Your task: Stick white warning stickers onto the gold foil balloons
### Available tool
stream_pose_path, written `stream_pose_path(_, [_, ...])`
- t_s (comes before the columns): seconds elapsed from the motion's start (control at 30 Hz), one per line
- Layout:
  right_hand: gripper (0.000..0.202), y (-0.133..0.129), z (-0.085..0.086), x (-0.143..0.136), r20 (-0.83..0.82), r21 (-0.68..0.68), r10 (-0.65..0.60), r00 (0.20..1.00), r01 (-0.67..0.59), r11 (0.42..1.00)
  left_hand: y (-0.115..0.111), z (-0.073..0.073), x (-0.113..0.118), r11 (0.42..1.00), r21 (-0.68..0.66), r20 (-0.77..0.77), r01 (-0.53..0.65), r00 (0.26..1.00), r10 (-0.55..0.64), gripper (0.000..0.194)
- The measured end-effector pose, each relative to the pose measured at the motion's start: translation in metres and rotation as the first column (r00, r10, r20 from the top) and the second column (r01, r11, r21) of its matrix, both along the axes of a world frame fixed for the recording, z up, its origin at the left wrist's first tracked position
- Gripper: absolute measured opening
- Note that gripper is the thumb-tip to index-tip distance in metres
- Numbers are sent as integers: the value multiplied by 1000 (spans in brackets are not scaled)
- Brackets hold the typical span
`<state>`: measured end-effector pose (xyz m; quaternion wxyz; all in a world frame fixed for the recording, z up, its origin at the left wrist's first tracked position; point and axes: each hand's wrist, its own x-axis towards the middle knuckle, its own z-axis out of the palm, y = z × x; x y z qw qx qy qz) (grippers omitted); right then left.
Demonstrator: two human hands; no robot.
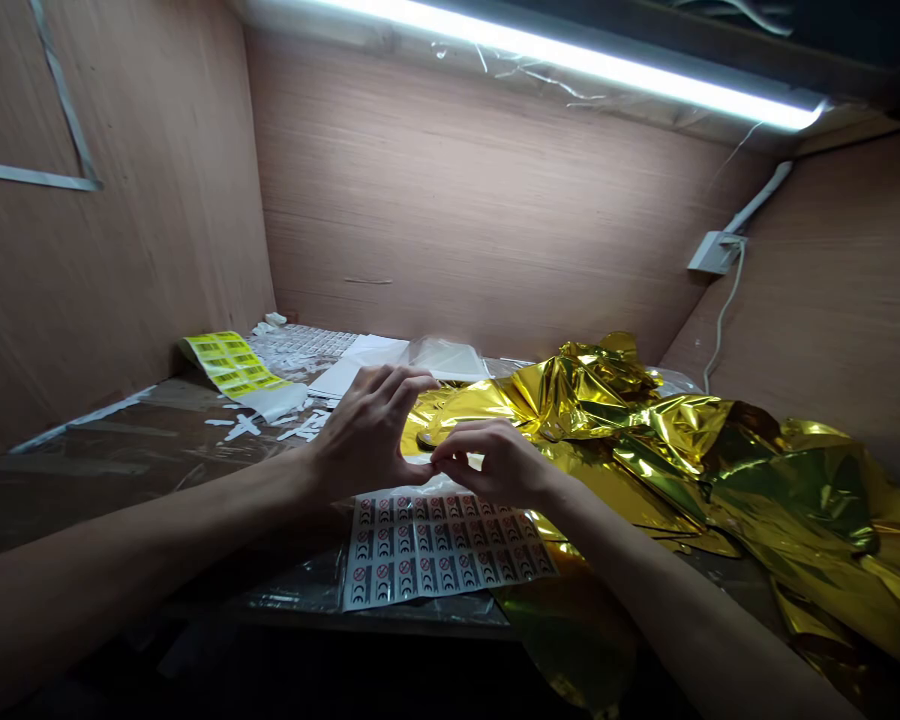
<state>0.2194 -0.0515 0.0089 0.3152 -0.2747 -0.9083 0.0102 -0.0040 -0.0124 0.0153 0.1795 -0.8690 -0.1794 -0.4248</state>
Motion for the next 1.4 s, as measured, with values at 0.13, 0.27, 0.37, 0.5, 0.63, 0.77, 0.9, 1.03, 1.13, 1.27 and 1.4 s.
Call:
stream_pose_path(0.13, [12,0,-1,-2,16,0,-22,1000,22,1000,-1,-1,1,999,-53,-11,5,1000,-5,68])
stream_pose_path(0.27, [12,3,-4,-2,27,-15,-56,998,56,998,-1,-1,0,992,-119,-49,32,998,-38,74])
stream_pose_path(0.37, [12,6,-6,0,-10,-41,-92,996,91,995,-2,1,0,975,-209,-60,74,994,-88,79])
stream_pose_path(0.5, [10,9,-6,3,-101,-51,-87,991,82,995,3,5,-1,755,-632,85,175,984,-157,41])
stream_pose_path(0.63, [10,9,-5,3,-159,-33,-82,984,77,996,15,4,1,10,-948,314,317,941,-124,37])
stream_pose_path(0.77, [11,6,-6,1,-187,11,-57,981,60,998,17,1,2,-392,-836,443,384,894,-68,37])
stream_pose_path(0.9, [11,4,-5,-1,-198,28,-48,979,55,998,11,3,3,-442,-789,502,426,863,-63,36])
stream_pose_path(1.03, [10,5,-3,1,-229,-24,-22,973,16,1000,11,2,4,-389,-791,513,473,858,0,45])
stream_pose_path(1.13, [11,7,-3,4,-340,-199,-38,940,-33,980,14,-1,3,-243,-830,529,502,847,-57,48])
stream_pose_path(1.27, [24,8,1,8,-561,-529,-100,822,-263,807,11,0,1,49,-848,509,527,837,-202,42])
stream_pose_path(1.4, [42,4,6,5,-636,-631,-162,755,-387,673,3,3,0,180,-831,482,526,843,-240,36])
